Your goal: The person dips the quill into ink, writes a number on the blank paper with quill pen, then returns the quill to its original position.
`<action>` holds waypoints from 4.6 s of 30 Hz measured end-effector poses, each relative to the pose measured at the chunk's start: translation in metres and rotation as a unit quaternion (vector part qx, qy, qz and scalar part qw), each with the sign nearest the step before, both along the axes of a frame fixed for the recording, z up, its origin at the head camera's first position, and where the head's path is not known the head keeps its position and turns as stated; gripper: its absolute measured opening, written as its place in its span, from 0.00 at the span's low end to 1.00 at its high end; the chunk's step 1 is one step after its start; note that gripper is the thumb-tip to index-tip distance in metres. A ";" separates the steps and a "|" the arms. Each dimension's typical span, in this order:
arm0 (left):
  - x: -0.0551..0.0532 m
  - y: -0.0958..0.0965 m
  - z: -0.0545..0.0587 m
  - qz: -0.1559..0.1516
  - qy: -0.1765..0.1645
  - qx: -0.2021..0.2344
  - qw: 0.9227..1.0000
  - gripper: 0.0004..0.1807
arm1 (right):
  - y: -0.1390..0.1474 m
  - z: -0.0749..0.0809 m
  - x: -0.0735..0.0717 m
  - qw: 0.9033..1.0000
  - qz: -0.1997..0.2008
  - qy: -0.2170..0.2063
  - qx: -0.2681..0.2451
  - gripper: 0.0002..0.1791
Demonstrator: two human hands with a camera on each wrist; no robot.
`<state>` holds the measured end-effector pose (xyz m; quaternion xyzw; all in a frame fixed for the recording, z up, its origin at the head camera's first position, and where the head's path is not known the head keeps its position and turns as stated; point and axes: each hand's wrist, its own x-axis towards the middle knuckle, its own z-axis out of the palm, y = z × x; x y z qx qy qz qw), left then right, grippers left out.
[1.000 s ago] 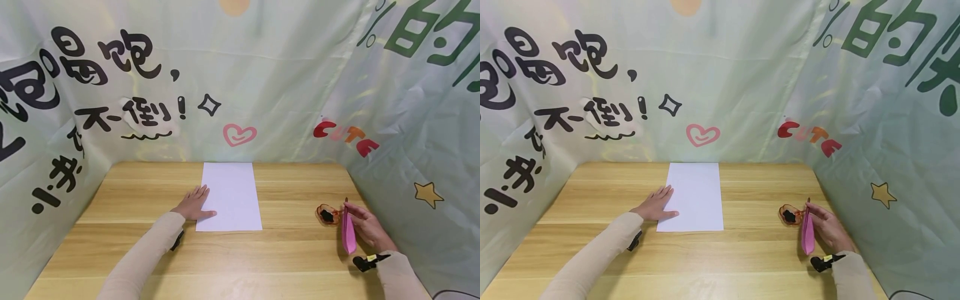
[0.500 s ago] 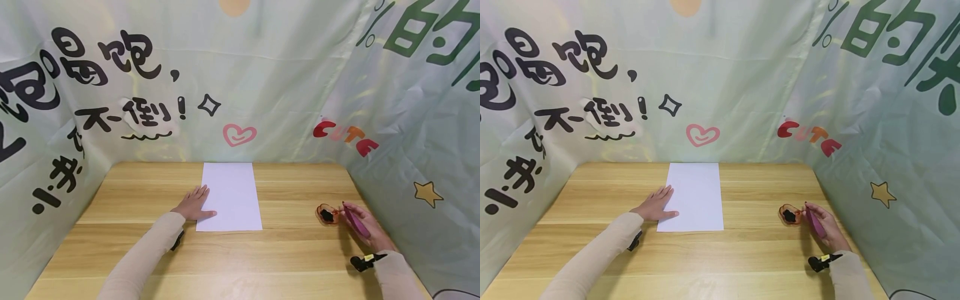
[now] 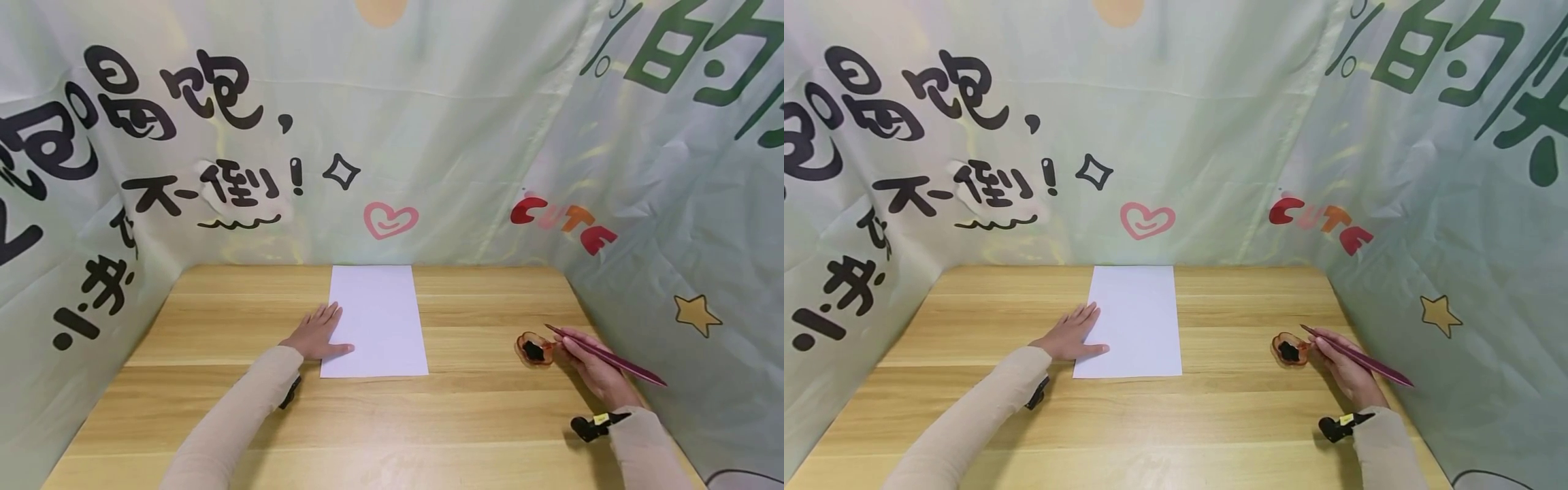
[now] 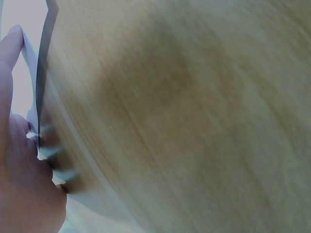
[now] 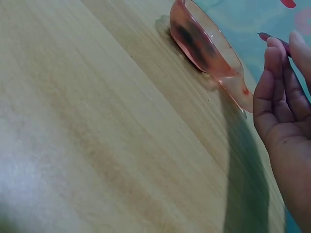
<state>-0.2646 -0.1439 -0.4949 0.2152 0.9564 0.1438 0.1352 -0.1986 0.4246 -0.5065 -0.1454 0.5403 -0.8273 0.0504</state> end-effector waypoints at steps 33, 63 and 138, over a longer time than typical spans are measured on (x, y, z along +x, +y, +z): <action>-0.003 -0.001 -0.003 0.002 0.001 0.001 1.000 0.53 | -0.012 0.005 -0.002 0.990 -0.075 -0.037 0.110 0.16; -0.001 -0.001 0.000 0.001 0.003 0.002 1.000 0.53 | -0.033 0.038 -0.002 0.834 -0.165 0.017 0.526 0.16; -0.005 -0.005 -0.008 -0.008 0.003 -0.012 1.000 0.54 | -0.043 0.035 -0.005 0.773 -0.148 0.031 0.616 0.12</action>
